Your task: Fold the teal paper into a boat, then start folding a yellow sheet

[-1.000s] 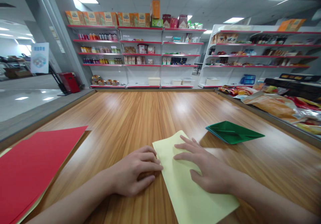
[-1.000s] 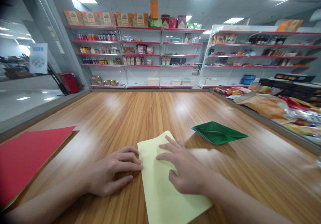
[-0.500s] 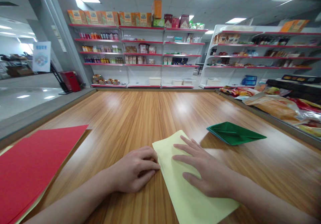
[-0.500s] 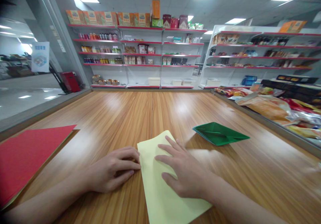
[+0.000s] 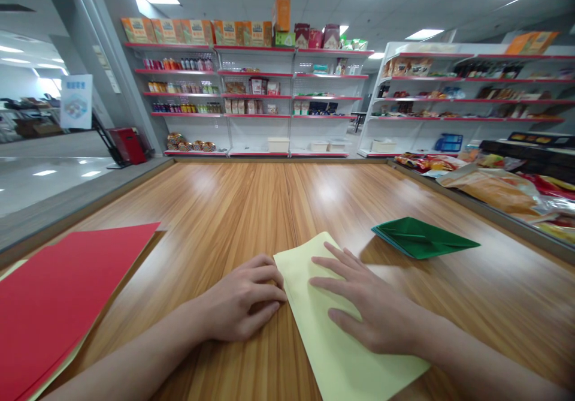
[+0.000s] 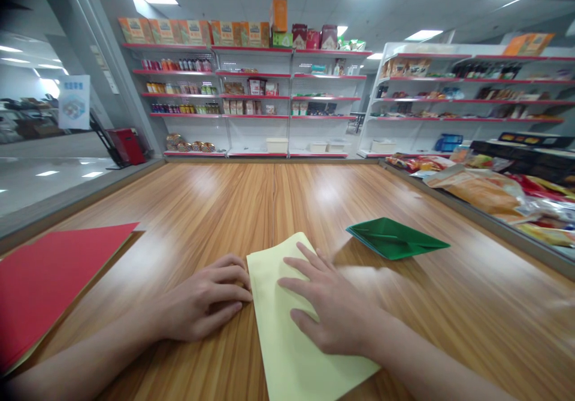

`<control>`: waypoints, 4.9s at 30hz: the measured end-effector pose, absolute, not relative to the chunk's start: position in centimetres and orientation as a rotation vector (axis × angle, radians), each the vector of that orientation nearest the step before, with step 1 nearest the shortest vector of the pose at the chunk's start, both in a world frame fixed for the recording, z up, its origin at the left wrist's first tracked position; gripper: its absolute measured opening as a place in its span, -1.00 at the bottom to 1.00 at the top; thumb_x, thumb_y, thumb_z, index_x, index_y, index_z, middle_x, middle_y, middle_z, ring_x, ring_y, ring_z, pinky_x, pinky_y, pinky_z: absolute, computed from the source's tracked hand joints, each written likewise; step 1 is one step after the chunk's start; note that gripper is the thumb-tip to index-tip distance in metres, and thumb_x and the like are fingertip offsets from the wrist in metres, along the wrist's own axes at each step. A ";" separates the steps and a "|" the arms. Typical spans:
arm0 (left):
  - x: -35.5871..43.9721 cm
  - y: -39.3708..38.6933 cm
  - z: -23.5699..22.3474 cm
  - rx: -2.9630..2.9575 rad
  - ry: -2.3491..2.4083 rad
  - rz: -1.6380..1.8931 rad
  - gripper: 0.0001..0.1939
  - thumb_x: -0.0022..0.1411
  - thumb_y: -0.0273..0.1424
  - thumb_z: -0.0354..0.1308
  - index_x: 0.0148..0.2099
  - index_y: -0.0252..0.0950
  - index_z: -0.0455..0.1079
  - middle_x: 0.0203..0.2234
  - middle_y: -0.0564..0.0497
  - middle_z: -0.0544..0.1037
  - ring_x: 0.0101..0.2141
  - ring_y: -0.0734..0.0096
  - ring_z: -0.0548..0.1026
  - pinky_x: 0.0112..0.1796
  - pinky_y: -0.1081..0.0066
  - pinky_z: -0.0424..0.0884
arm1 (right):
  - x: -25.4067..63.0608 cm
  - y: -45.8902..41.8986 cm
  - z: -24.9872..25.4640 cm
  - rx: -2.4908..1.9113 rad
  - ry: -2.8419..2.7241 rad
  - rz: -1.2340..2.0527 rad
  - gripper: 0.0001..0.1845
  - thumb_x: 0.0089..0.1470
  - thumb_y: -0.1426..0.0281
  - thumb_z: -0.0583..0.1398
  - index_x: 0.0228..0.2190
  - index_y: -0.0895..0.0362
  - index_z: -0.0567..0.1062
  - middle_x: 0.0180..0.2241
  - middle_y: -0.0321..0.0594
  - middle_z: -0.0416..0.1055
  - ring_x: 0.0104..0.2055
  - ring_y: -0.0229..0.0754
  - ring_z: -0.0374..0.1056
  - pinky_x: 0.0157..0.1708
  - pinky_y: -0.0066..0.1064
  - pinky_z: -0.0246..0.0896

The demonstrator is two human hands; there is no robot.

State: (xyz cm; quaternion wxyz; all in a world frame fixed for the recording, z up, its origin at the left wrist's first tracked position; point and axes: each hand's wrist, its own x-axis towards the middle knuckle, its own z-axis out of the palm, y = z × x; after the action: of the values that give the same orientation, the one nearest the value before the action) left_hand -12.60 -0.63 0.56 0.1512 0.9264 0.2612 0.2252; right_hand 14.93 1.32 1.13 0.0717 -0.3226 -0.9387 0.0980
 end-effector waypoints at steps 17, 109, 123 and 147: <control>-12.7 -0.5 0.1 2.804 0.874 0.474 -0.77 0.29 -0.45 -0.04 -0.10 -0.26 0.42 -0.41 -0.01 0.47 -0.34 0.34 0.34 -0.28 0.29 0.17 | 14.8 1.3 1.4 -0.965 -2.869 0.261 -0.48 0.09 0.31 0.12 0.12 -0.12 0.27 0.26 -0.27 0.02 0.34 0.15 -0.35 0.20 0.20 -0.28; -13.3 -0.1 -0.3 2.631 1.176 0.448 -0.37 0.14 -0.17 0.15 0.24 -0.22 0.19 0.06 -0.12 0.32 0.12 0.02 0.11 0.14 0.03 0.11 | 13.1 -0.8 2.1 -0.843 -2.925 0.461 -0.47 0.08 0.31 0.14 0.11 -0.16 0.29 0.22 -0.39 0.13 0.33 0.21 -0.34 0.09 0.37 -0.81; -12.6 -0.4 -0.5 2.523 1.525 0.274 -0.24 0.14 -0.21 0.08 0.33 -0.30 -0.02 0.27 -0.21 0.03 0.26 -0.05 -0.09 0.19 -0.12 -0.13 | 13.2 -0.6 1.4 -0.867 -2.926 0.490 -0.46 0.09 0.27 0.13 0.12 -0.20 0.24 0.23 -0.41 0.10 0.32 0.22 -0.27 0.06 0.43 -0.77; -12.5 -0.2 -1.1 2.516 1.621 0.097 -0.21 0.21 -0.03 -0.03 0.37 -0.17 -0.21 0.32 -0.26 -0.17 0.29 -0.07 -0.33 0.14 -0.24 -0.31 | 13.0 -0.4 1.0 -0.748 -2.964 0.374 -0.48 0.09 0.29 0.12 0.12 -0.12 0.28 0.22 -0.36 0.12 0.32 0.20 -0.25 0.11 0.34 -0.79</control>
State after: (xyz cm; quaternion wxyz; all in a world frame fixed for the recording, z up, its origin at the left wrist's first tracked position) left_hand -12.51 -0.24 -1.11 0.0735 0.8379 0.5400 0.0322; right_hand 13.01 -0.37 0.99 0.0311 -0.2428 -0.9620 0.1213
